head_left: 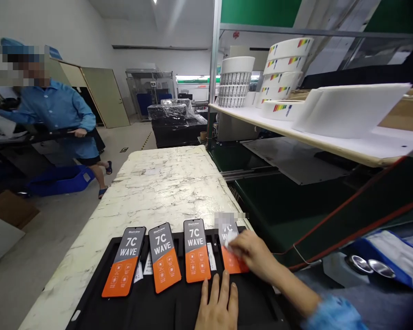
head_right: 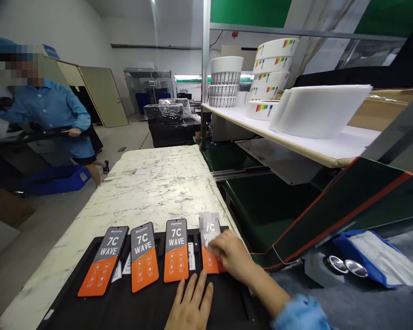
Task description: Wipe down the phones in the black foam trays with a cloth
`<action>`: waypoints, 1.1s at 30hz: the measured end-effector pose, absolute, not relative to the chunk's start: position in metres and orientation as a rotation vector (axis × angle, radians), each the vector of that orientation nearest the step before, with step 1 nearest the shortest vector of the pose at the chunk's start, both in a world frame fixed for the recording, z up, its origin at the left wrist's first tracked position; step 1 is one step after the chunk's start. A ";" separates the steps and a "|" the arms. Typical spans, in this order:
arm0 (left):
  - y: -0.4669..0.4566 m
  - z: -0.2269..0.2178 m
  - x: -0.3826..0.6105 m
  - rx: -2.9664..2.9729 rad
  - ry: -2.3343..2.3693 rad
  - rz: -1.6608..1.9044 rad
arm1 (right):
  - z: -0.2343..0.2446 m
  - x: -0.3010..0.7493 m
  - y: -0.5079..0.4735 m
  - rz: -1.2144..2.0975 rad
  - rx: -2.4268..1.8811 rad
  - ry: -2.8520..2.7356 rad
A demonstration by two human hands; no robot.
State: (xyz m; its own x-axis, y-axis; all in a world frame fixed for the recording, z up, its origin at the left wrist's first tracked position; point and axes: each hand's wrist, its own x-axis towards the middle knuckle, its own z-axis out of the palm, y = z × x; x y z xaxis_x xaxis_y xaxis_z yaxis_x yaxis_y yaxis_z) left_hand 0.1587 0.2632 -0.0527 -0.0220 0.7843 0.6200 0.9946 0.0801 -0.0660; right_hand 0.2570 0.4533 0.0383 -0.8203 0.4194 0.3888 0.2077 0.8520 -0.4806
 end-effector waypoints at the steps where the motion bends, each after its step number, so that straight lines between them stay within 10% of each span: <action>1: 0.263 -0.052 0.157 -1.760 -1.852 -0.535 | 0.044 0.242 0.470 0.566 -0.526 -2.467; 33: 0.260 -0.023 0.154 -1.843 -1.683 -0.754 | 0.038 0.274 0.408 0.719 -0.241 -2.611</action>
State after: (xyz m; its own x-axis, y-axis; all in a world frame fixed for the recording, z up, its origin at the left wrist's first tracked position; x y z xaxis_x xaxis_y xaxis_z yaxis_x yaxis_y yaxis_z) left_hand 0.1537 0.2602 -0.0230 0.0690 0.7020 0.7089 0.9963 -0.0850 -0.0127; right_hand 0.2738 0.4076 0.0378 -0.8971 0.2709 0.3491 0.0541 0.8514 -0.5217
